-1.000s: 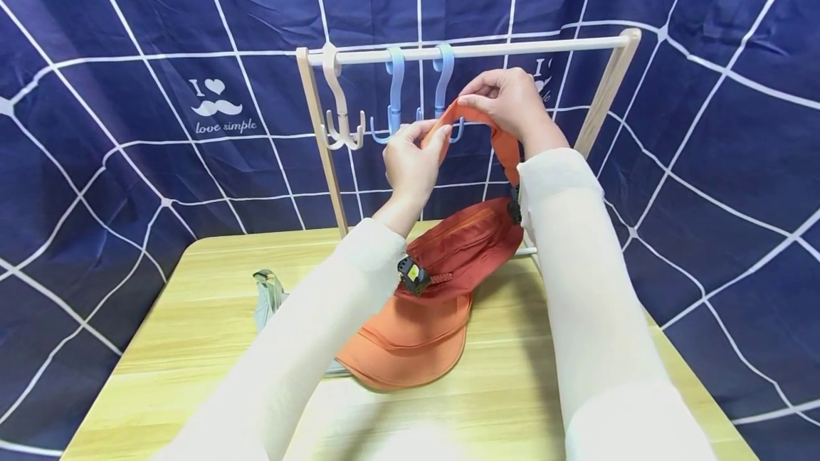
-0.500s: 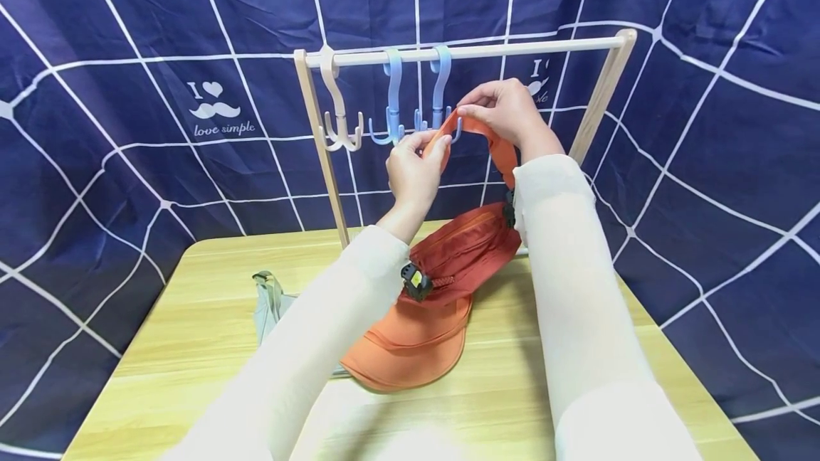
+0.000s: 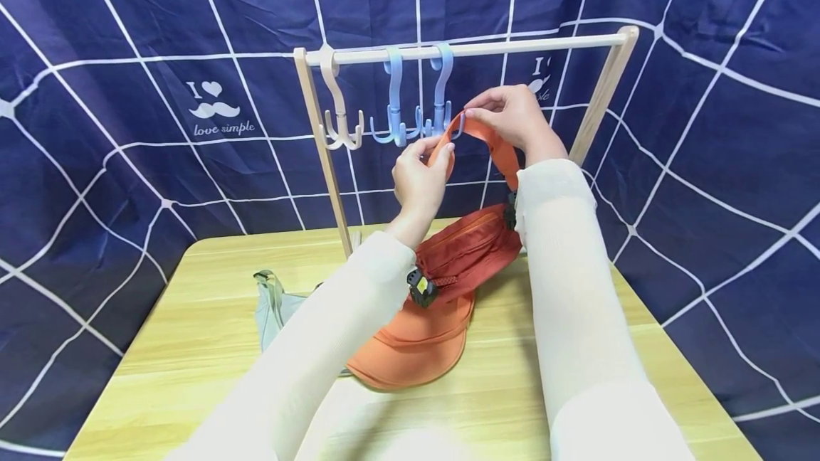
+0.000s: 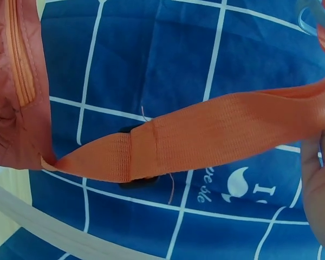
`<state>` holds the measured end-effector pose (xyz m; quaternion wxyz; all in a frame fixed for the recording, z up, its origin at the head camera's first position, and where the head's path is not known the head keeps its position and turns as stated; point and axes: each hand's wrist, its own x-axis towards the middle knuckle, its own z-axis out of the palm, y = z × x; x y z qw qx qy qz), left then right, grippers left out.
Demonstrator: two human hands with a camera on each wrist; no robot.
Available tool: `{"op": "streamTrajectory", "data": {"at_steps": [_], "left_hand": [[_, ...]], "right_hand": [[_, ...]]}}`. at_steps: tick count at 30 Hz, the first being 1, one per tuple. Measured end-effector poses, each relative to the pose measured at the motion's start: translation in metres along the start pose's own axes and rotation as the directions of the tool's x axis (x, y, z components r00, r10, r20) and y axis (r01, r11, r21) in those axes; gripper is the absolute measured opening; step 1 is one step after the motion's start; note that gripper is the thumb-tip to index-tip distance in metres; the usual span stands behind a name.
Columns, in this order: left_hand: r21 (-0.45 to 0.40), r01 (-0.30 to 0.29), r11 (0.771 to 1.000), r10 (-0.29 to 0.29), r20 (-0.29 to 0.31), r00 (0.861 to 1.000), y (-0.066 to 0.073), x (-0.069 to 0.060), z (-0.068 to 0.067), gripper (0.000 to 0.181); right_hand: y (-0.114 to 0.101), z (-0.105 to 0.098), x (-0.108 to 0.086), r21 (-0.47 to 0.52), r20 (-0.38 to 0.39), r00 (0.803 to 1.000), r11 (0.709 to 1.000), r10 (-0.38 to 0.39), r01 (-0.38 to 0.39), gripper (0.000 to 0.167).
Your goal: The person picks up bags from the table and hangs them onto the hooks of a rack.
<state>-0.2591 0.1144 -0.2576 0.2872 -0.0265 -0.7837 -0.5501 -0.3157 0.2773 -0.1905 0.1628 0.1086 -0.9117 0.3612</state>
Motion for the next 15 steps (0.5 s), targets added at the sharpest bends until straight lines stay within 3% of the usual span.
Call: {"op": "streamTrajectory", "data": {"at_steps": [8,15], "left_hand": [[-0.077,-0.023,0.997,0.024,0.013,1.000,-0.006,-0.004,0.004,0.018],[-0.117,-0.054,0.992,0.056,0.016,0.998,-0.010,-0.007,0.005,0.019]], "right_hand": [[0.016,0.004,-0.007,-0.003,-0.054,0.997,0.998,-0.060,0.060,0.034],[0.030,0.011,-0.014,0.107,-0.085,0.996,0.993,-0.036,0.045,0.037]]}}
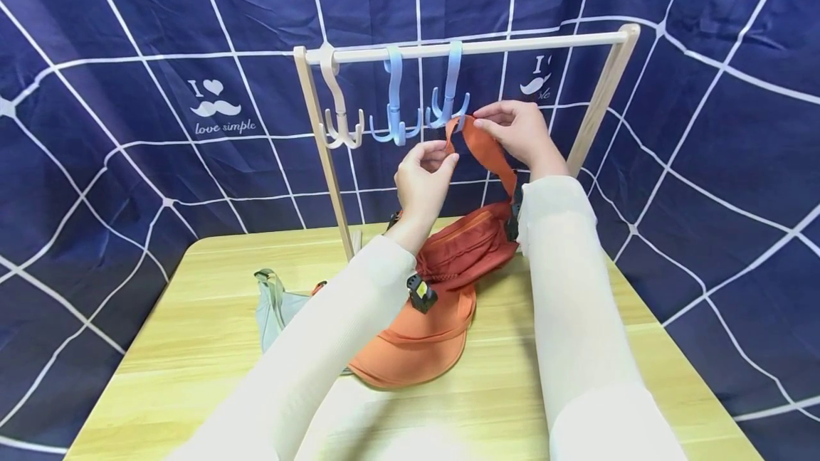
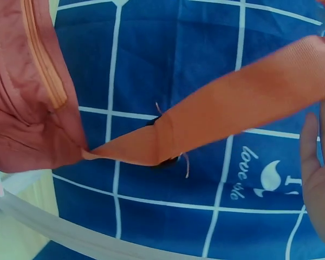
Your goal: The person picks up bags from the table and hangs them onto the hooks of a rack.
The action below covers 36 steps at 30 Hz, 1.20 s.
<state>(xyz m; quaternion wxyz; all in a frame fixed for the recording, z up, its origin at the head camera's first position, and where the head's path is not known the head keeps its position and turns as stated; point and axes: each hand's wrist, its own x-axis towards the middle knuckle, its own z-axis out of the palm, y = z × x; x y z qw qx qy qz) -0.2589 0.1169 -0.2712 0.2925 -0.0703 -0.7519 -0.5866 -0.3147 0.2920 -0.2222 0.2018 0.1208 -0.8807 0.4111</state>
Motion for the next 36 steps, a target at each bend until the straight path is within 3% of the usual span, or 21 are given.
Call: {"op": "streamTrajectory", "data": {"at_steps": [6,13,18,24,31,36], "left_hand": [[-0.006,-0.004,1.000,0.004,-0.010,1.000,-0.003,-0.004,0.002,0.023],[-0.040,-0.023,0.999,0.023,-0.001,1.000,-0.011,-0.008,0.003,0.024],[-0.047,-0.035,0.998,0.036,0.036,0.999,-0.017,-0.013,0.002,0.027],[-0.037,-0.050,0.998,0.052,0.073,0.996,-0.024,-0.018,-0.002,0.028],[-0.001,-0.086,0.996,0.086,0.122,0.989,-0.030,-0.024,-0.006,0.029],[0.024,-0.118,0.993,0.112,0.174,0.978,-0.036,-0.029,-0.011,0.030]], "right_hand": [[0.014,0.008,-0.005,0.203,-0.072,0.997,0.979,0.025,-0.010,0.041],[0.023,0.021,-0.013,0.476,-0.243,0.966,0.879,0.085,0.043,0.028],[0.027,0.033,-0.022,0.537,-0.304,0.945,0.841,0.119,0.067,0.025],[0.030,0.046,-0.034,0.539,-0.365,0.924,0.835,0.113,0.111,0.034],[0.010,0.056,-0.056,0.430,-0.481,0.875,0.884,0.052,0.184,0.036],[0.010,0.064,-0.069,0.398,-0.497,0.867,0.899,0.046,0.181,0.034]]}}
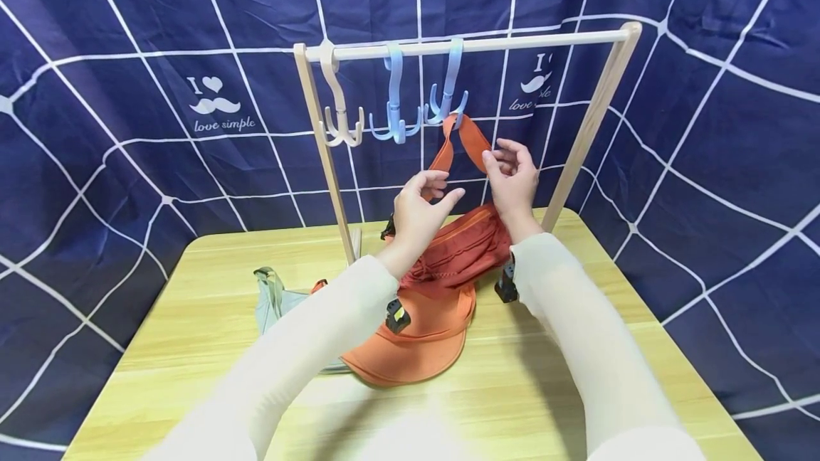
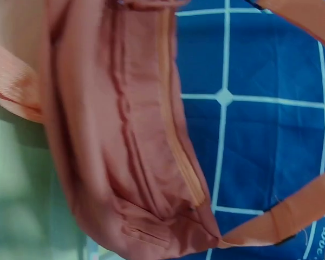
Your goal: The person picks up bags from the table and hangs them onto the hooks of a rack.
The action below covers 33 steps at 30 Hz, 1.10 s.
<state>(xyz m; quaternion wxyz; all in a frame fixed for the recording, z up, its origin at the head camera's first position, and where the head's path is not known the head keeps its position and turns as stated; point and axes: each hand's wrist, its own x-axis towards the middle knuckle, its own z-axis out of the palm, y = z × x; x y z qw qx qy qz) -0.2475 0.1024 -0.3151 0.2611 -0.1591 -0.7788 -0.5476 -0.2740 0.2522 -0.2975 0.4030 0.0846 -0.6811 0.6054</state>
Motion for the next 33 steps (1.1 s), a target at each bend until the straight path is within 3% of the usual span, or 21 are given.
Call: {"op": "streamTrajectory", "data": {"at_steps": [7,17,25,33], "left_hand": [[-0.037,-0.032,0.999,0.034,0.063,0.997,-0.008,-0.008,-0.010,0.031],[-0.054,-0.027,0.998,0.032,0.093,0.995,-0.028,-0.021,-0.030,0.030],[-0.101,-0.003,0.995,0.018,0.154,0.988,-0.049,-0.032,-0.047,0.029],[-0.124,0.011,0.992,0.015,0.204,0.979,-0.063,-0.048,-0.059,0.030]], "right_hand": [[-0.001,-0.001,-0.022,-0.038,0.038,0.999,0.999,0.008,-0.006,0.033],[0.003,-0.002,-0.050,0.060,0.174,0.984,0.997,0.040,-0.051,0.033],[0.002,-0.006,-0.074,0.025,0.276,0.954,0.992,0.115,-0.126,0.031],[0.001,-0.009,-0.096,-0.001,0.367,0.920,0.989,0.137,-0.146,0.025]]}}
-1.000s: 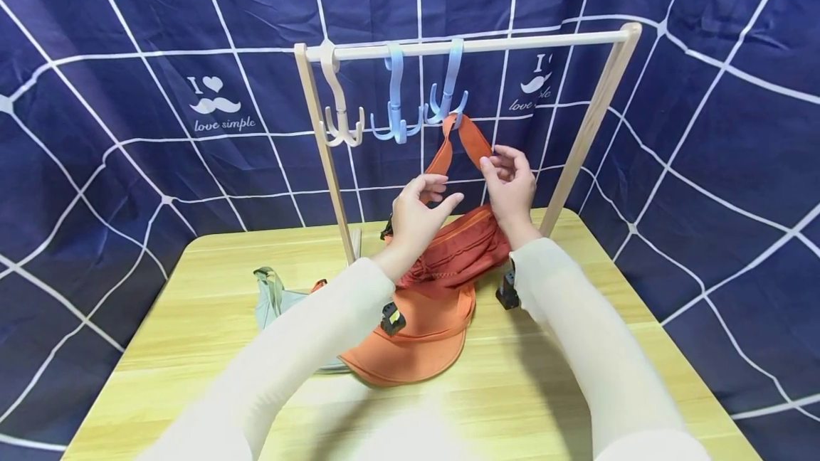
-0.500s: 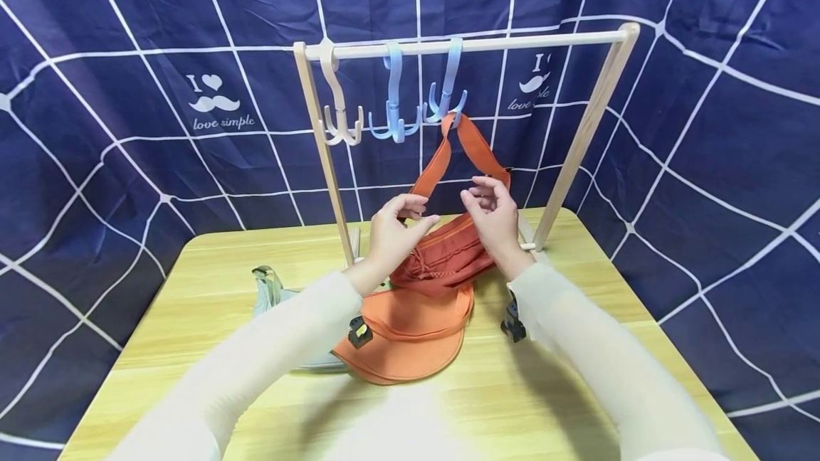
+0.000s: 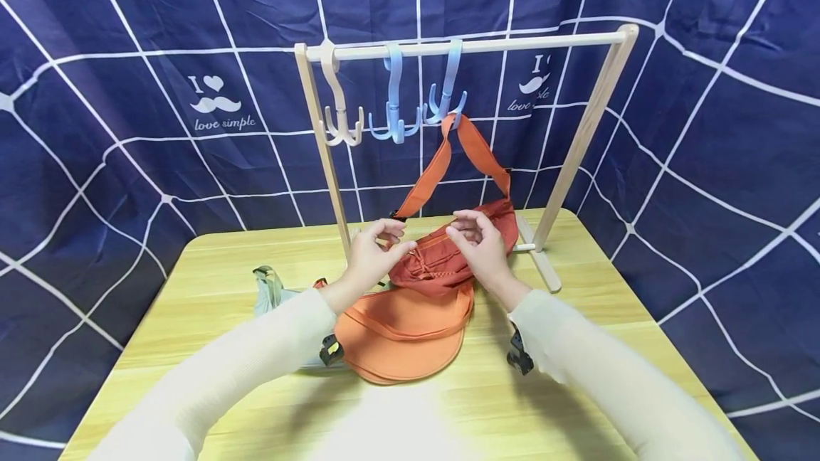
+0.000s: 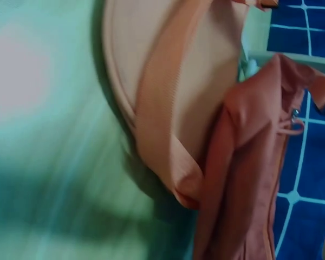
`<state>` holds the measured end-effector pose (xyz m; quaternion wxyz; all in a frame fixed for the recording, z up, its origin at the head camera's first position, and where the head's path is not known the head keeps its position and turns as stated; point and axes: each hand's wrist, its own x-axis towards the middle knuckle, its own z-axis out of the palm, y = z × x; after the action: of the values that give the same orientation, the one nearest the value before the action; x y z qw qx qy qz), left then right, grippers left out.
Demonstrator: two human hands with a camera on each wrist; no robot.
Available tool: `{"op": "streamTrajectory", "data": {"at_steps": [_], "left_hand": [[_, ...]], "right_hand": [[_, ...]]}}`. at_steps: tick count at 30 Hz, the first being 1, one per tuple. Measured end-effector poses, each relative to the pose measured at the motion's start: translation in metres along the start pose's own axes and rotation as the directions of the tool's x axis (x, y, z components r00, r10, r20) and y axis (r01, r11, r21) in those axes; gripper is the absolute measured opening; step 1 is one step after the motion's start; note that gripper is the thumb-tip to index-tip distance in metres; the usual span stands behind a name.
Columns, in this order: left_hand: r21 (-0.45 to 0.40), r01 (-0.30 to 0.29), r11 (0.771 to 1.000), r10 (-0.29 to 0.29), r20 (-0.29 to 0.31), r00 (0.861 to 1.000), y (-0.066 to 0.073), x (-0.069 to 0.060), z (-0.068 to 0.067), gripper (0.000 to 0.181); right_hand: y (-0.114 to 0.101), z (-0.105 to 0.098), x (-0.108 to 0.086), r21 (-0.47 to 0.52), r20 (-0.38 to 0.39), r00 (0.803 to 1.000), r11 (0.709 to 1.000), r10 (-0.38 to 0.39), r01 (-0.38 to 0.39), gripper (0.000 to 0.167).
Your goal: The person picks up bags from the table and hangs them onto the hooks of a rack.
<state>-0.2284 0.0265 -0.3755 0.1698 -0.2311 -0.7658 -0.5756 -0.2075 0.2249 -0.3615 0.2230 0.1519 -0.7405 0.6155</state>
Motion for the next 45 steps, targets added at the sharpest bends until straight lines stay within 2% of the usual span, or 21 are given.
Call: {"op": "streamTrajectory", "data": {"at_steps": [5,11,15,18,23,30,34,38,45], "left_hand": [[0.025,-0.021,0.999,0.020,0.054,0.998,-0.010,-0.014,-0.002,0.030],[0.047,-0.019,0.999,0.014,0.101,0.995,-0.020,-0.031,-0.006,0.032],[0.079,-0.003,0.997,-0.008,0.141,0.990,-0.028,-0.041,-0.008,0.033],[0.070,0.001,0.998,-0.014,0.183,0.983,-0.034,-0.048,-0.010,0.034],[0.035,0.007,0.999,-0.016,0.275,0.961,-0.042,-0.058,-0.011,0.038],[0.078,-0.007,0.997,-0.024,0.391,0.920,-0.052,-0.072,-0.008,0.044],[0.097,0.004,0.995,-0.046,0.432,0.901,-0.056,-0.078,-0.008,0.045],[0.085,0.005,0.996,-0.044,0.457,0.889,-0.060,-0.082,-0.009,0.046],[0.112,-0.015,0.994,-0.041,0.475,0.879,-0.065,-0.086,-0.008,0.049]], "right_hand": [[0.020,0.000,-0.012,0.007,0.077,0.997,1.000,0.008,-0.009,0.025],[0.041,-0.001,-0.029,0.020,0.197,0.980,0.999,0.024,-0.028,0.028],[0.048,-0.002,-0.041,0.067,0.280,0.960,0.997,0.010,-0.030,0.029],[0.054,-0.001,-0.049,0.091,0.342,0.940,0.995,0.013,-0.047,0.028],[0.062,-0.002,-0.062,0.063,0.432,0.902,0.997,0.017,-0.048,0.027],[0.038,0.001,-0.072,-0.014,0.533,0.845,0.999,0.047,-0.046,0.029],[0.041,0.001,-0.076,-0.035,0.573,0.820,0.999,0.015,0.006,0.032],[0.047,-0.001,-0.079,-0.045,0.598,0.801,0.999,0.003,0.030,0.034],[0.058,-0.005,-0.084,-0.072,0.618,0.786,0.995,-0.013,0.073,0.035]]}}
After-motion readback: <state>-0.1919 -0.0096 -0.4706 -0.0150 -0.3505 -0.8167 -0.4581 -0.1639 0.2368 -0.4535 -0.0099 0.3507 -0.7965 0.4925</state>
